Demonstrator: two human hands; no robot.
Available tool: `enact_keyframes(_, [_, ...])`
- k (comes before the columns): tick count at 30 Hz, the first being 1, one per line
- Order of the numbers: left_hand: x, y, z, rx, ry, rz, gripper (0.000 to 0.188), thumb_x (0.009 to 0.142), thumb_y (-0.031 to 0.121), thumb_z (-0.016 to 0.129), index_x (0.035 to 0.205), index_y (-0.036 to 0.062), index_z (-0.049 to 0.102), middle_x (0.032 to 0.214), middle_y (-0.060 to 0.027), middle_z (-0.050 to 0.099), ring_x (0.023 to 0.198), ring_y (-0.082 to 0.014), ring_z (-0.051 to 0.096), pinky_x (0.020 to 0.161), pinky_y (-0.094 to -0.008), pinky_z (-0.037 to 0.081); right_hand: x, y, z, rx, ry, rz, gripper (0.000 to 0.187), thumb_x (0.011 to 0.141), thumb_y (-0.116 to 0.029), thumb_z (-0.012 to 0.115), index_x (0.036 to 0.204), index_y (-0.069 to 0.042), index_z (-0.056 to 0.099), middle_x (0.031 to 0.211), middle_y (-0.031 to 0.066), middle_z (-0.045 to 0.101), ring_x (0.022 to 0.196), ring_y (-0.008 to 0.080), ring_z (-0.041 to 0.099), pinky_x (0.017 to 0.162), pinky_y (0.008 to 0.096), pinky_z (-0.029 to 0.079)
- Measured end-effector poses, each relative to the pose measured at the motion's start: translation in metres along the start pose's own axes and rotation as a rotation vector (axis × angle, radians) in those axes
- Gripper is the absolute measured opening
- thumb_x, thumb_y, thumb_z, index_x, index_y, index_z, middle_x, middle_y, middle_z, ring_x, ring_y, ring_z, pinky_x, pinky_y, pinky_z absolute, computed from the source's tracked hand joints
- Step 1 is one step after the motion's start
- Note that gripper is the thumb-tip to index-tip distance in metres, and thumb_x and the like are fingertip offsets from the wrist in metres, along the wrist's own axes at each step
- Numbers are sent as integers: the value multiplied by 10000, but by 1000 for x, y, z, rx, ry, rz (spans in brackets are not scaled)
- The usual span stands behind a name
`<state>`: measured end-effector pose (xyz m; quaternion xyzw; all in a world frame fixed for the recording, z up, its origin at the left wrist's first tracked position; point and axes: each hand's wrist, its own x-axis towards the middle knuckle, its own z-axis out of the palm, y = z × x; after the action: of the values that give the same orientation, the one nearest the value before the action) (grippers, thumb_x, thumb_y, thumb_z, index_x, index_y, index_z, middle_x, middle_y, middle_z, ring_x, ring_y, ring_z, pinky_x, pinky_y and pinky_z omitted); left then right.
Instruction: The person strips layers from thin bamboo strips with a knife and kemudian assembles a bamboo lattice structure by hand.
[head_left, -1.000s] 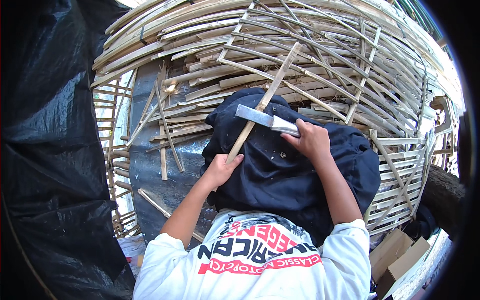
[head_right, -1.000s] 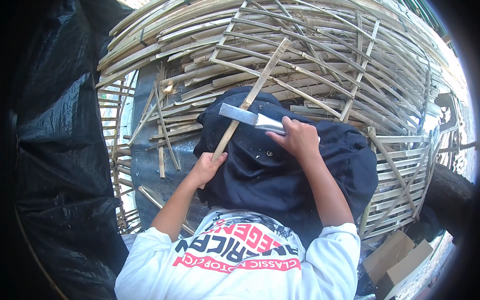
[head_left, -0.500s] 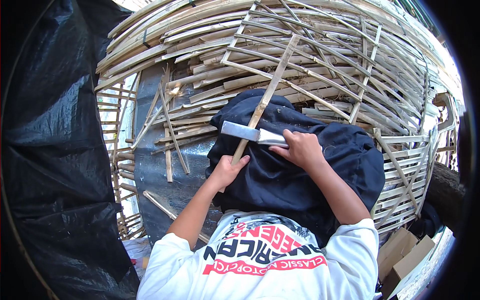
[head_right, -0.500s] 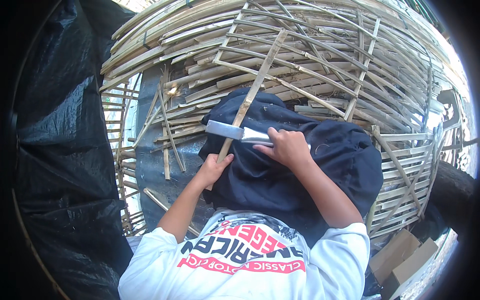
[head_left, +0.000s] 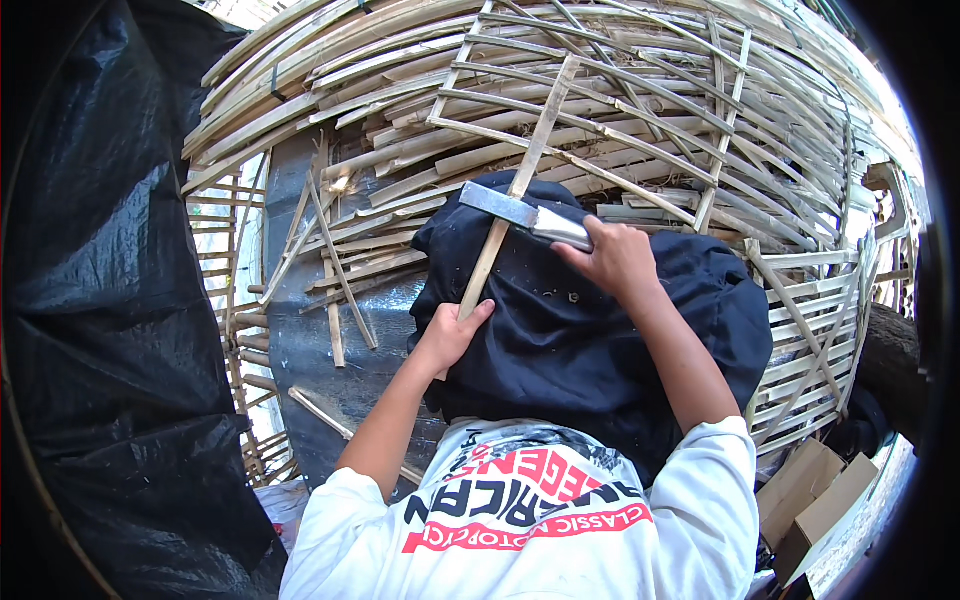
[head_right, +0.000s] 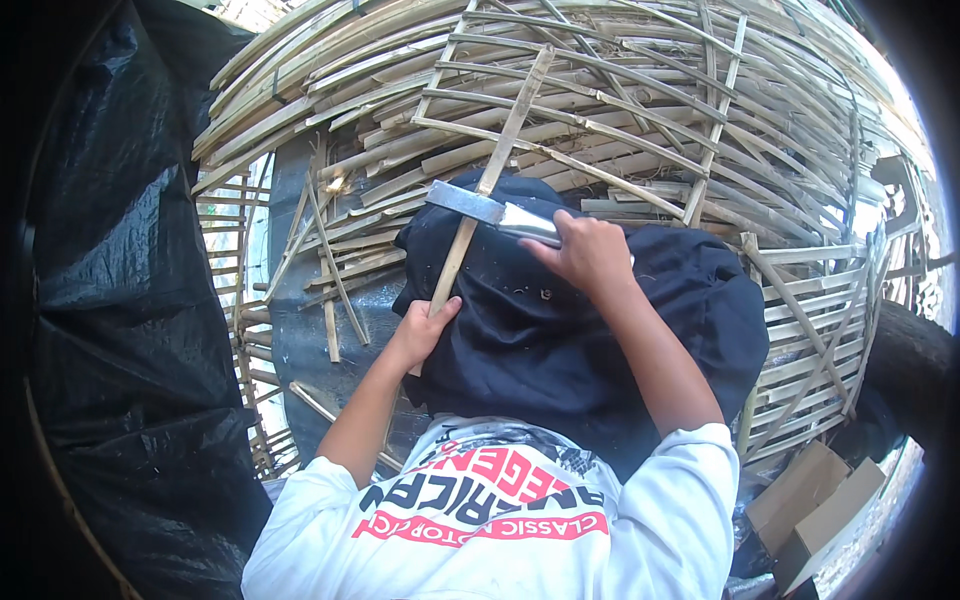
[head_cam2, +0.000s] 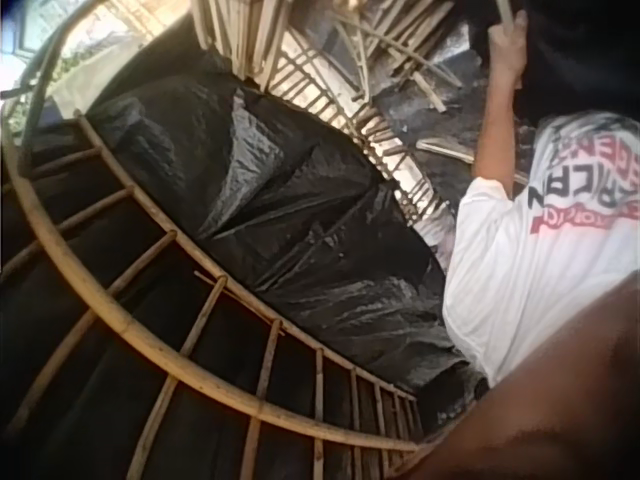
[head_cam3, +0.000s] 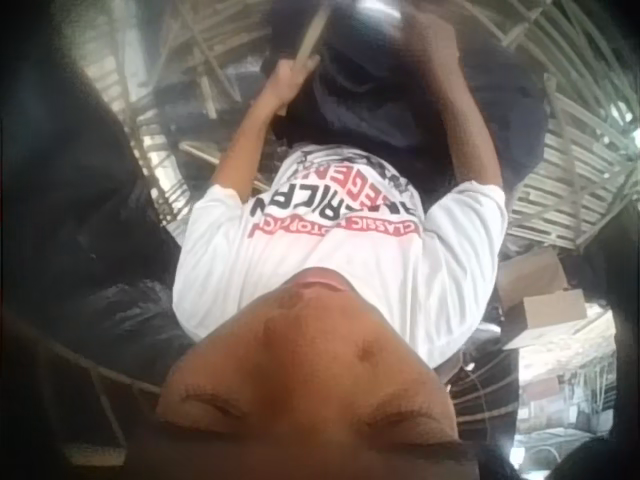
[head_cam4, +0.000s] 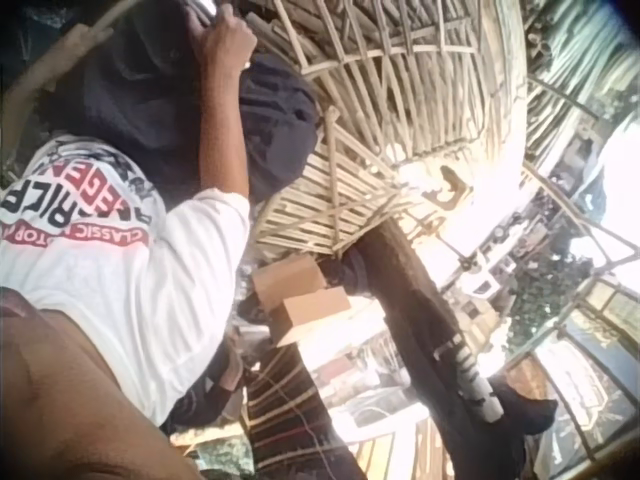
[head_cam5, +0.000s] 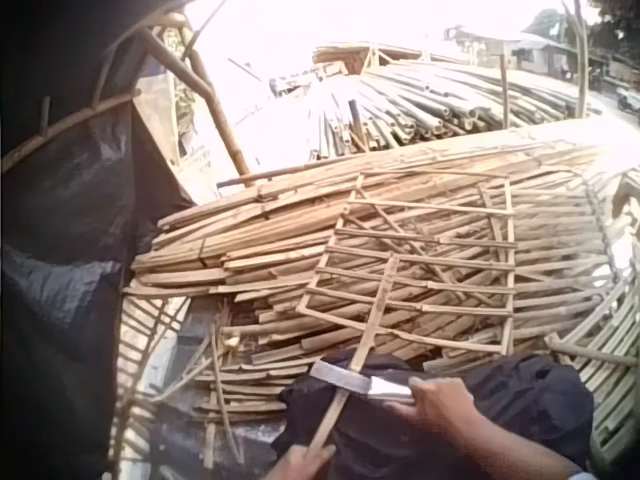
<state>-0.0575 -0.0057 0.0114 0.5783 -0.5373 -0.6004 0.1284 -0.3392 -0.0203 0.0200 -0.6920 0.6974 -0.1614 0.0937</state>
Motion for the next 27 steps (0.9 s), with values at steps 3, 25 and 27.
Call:
enact_keyframes(3, [-5, -5, 3, 67, 57, 75, 539, 925, 434, 595, 544, 70, 477, 521, 84, 376, 518, -30, 341, 462, -263, 293, -12, -17, -10, 17, -73, -128, 551, 761, -608, 649, 715, -65, 569, 625, 157, 625, 613, 339, 647, 551, 425, 512])
enact_keyframes(25, [10, -1, -3, 2, 19, -49, 587, 916, 469, 593, 525, 54, 452, 505, 62, 377, 517, -46, 353, 464, -272, 302, 5, 18, 3, -41, 80, -87, 550, 710, -613, 691, 699, -78, 565, 599, 125, 617, 568, 295, 645, 528, 379, 517])
enact_keyframes(27, [1, 3, 0, 62, 45, 4, 590, 915, 476, 592, 522, 58, 451, 505, 64, 376, 510, -45, 349, 455, -273, 298, -11, 1, -1, -12, 22, -194, 561, 710, -624, 683, 706, -75, 570, 611, 129, 623, 574, 296, 648, 533, 383, 517])
